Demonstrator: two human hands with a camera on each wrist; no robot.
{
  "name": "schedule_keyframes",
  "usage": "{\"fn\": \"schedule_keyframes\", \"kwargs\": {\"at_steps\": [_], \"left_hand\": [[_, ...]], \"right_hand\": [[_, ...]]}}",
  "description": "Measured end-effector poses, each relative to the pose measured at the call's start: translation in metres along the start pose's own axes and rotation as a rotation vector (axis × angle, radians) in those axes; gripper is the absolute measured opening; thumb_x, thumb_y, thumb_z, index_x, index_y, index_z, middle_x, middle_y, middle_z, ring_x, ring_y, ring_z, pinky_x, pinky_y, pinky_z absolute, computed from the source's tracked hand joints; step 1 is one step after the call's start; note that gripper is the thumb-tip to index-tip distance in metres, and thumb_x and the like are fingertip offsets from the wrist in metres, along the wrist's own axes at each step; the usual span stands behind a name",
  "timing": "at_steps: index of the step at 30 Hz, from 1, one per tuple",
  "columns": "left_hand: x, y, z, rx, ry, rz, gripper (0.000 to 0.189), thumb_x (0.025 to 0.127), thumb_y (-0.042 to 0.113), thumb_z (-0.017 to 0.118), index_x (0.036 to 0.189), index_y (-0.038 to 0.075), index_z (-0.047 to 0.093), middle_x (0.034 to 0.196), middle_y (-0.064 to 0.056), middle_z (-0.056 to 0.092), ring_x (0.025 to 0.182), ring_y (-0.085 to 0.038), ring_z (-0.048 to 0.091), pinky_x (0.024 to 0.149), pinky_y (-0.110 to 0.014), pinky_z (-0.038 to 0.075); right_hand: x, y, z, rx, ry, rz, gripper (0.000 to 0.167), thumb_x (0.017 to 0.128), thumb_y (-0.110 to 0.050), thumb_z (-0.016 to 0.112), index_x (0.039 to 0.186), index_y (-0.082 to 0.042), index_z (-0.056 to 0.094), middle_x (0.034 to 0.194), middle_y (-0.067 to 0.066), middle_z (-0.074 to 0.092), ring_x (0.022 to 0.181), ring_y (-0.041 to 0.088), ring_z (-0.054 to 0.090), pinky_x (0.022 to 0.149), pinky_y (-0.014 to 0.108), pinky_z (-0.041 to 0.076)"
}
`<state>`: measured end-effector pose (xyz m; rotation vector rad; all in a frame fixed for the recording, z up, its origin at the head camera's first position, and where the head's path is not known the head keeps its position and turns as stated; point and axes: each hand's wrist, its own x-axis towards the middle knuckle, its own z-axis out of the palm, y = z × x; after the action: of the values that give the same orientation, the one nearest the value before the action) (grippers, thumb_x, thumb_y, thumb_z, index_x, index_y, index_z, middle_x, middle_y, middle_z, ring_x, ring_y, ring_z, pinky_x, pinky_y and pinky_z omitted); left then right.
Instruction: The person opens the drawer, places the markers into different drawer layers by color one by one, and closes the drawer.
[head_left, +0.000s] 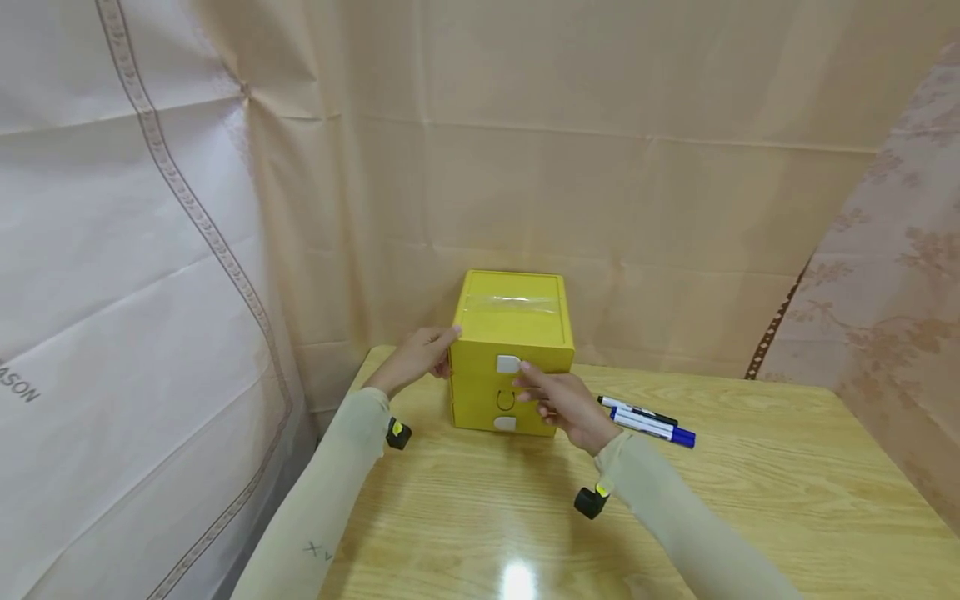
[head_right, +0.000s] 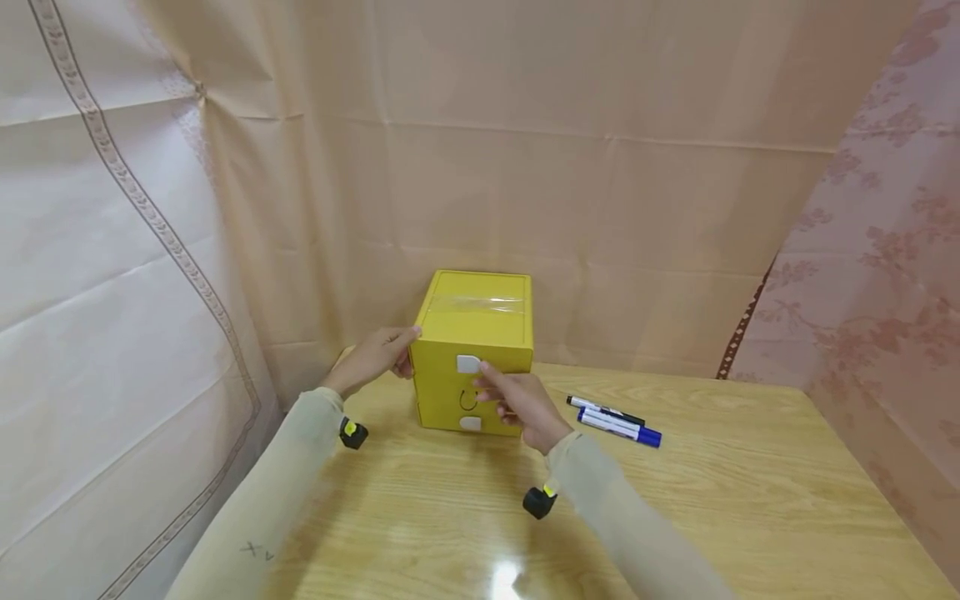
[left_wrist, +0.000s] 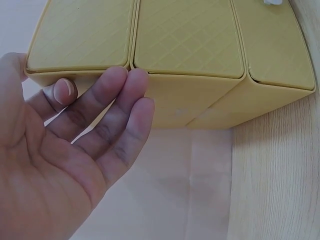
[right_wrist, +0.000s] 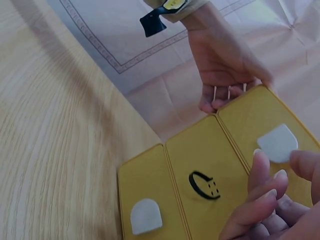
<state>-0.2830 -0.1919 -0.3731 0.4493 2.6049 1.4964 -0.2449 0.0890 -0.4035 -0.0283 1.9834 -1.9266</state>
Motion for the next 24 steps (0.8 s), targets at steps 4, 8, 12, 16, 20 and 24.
{"fn": "schedule_keyframes", "kwargs": {"at_steps": [4,8,12,16,20,24], "left_hand": [[0.0,0.0,0.0,0.007,0.003,-0.008,0.062,0.105,0.063,0.043,0.086,0.006,0.06,0.081,-0.017,0.065,0.082,-0.038,0.069,0.078,-0.042,0.059],[-0.001,0.0,0.0,0.02,0.003,-0.014,0.064,0.104,0.065,0.042,0.087,0.006,0.061,0.082,-0.015,0.065,0.083,-0.037,0.069,0.081,-0.043,0.059],[-0.001,-0.001,-0.001,0.024,0.003,-0.013,0.065,0.104,0.065,0.042,0.086,0.006,0.06,0.082,-0.017,0.065,0.082,-0.034,0.069,0.08,-0.042,0.059],[-0.001,-0.002,-0.001,0.029,0.007,-0.009,0.063,0.105,0.064,0.042,0.086,0.006,0.061,0.083,-0.018,0.066,0.08,-0.033,0.07,0.078,-0.041,0.06],[0.0,-0.003,-0.001,0.026,0.009,-0.001,0.063,0.105,0.064,0.043,0.086,0.007,0.061,0.083,-0.018,0.066,0.081,-0.035,0.069,0.078,-0.04,0.059],[-0.001,-0.003,0.0,0.012,0.01,0.005,0.064,0.104,0.065,0.043,0.086,0.006,0.061,0.083,-0.018,0.067,0.082,-0.037,0.069,0.079,-0.041,0.059]], "right_hand": [[-0.003,0.002,-0.007,-0.007,-0.014,0.008,0.056,0.097,-0.049,0.07,0.126,-0.001,0.07,0.091,0.0,0.071,0.064,0.009,0.046,0.058,0.022,0.037],[-0.003,0.006,-0.013,-0.003,-0.019,0.023,0.053,0.098,-0.044,0.071,0.125,0.001,0.07,0.088,0.0,0.071,0.062,0.01,0.047,0.057,0.022,0.036],[-0.002,0.012,-0.018,-0.014,-0.021,0.032,0.048,0.1,-0.042,0.069,0.124,0.0,0.07,0.089,0.001,0.072,0.063,0.01,0.047,0.057,0.022,0.037],[-0.001,0.021,-0.022,-0.027,-0.012,0.046,0.046,0.1,-0.041,0.069,0.123,-0.002,0.071,0.093,0.002,0.072,0.065,0.01,0.048,0.057,0.022,0.039],[0.0,0.033,-0.025,-0.032,-0.012,0.055,0.045,0.1,-0.041,0.069,0.123,-0.002,0.07,0.096,0.004,0.072,0.065,0.01,0.049,0.057,0.021,0.041],[0.0,0.045,-0.025,-0.027,-0.029,0.059,0.048,0.1,-0.04,0.068,0.125,0.001,0.069,0.095,0.004,0.072,0.062,0.008,0.048,0.054,0.02,0.041]]}}
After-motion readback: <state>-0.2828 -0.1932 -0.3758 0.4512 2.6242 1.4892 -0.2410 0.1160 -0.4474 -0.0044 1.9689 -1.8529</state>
